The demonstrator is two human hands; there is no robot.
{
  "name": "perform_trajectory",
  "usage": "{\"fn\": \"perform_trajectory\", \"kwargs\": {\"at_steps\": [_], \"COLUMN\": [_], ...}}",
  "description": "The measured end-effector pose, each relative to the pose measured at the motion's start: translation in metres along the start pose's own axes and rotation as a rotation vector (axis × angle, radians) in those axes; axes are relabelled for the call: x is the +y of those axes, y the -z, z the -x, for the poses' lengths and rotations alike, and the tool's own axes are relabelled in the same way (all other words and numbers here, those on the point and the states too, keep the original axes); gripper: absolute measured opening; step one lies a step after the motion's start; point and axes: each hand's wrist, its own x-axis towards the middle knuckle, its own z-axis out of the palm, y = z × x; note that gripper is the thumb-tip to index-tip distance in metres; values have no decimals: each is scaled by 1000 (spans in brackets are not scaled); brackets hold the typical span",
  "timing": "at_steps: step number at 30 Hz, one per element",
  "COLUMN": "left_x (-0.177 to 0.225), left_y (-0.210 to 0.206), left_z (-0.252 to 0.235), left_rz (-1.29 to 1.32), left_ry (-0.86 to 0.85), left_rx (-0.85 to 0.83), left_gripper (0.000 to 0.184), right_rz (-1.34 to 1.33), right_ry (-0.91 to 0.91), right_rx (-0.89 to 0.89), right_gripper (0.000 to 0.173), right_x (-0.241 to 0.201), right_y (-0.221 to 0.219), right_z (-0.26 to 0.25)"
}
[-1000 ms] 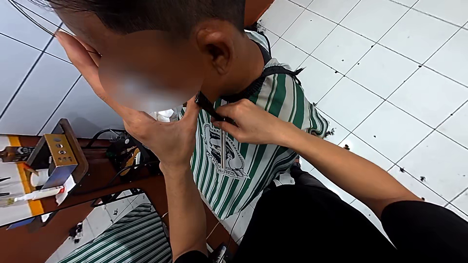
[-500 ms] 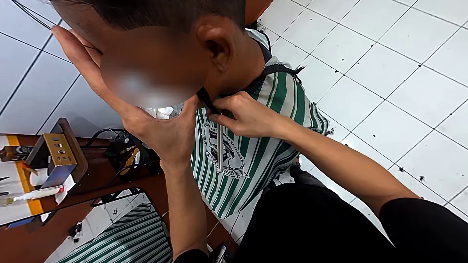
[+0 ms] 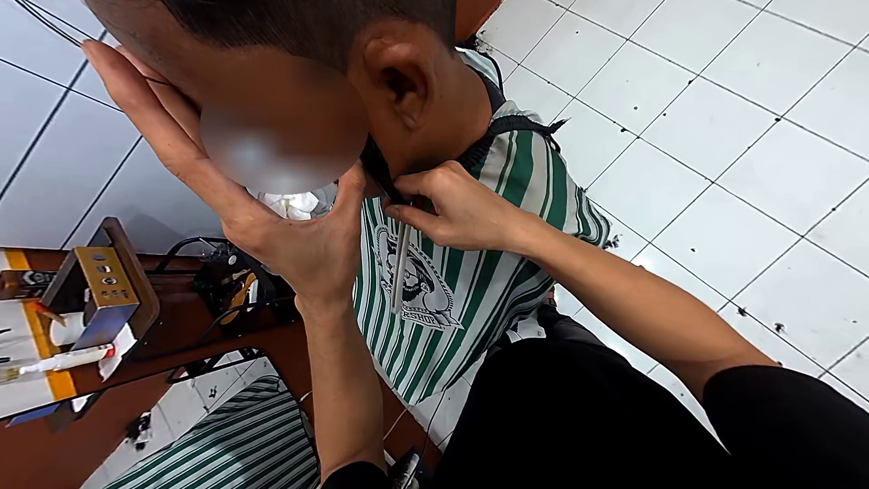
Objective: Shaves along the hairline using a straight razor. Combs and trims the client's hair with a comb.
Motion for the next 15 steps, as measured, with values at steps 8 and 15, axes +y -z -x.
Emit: {"fn": "perform_trajectory", "kwargs": {"at_steps": [8,15], "left_x": [-1,0], "left_y": [-1,-1], "left_z": [0,0], "left_rz": [17,39], "left_ry": [4,-1], "left_rx": [0,8], "left_gripper": [99,98], "right_rz": [-12,-7], "right_ry": [-14,34], "right_rx": [37,5], "right_gripper": [21,21], "right_x": [-1,-1], "right_y": [3,0], "right_z": [4,-2]}}
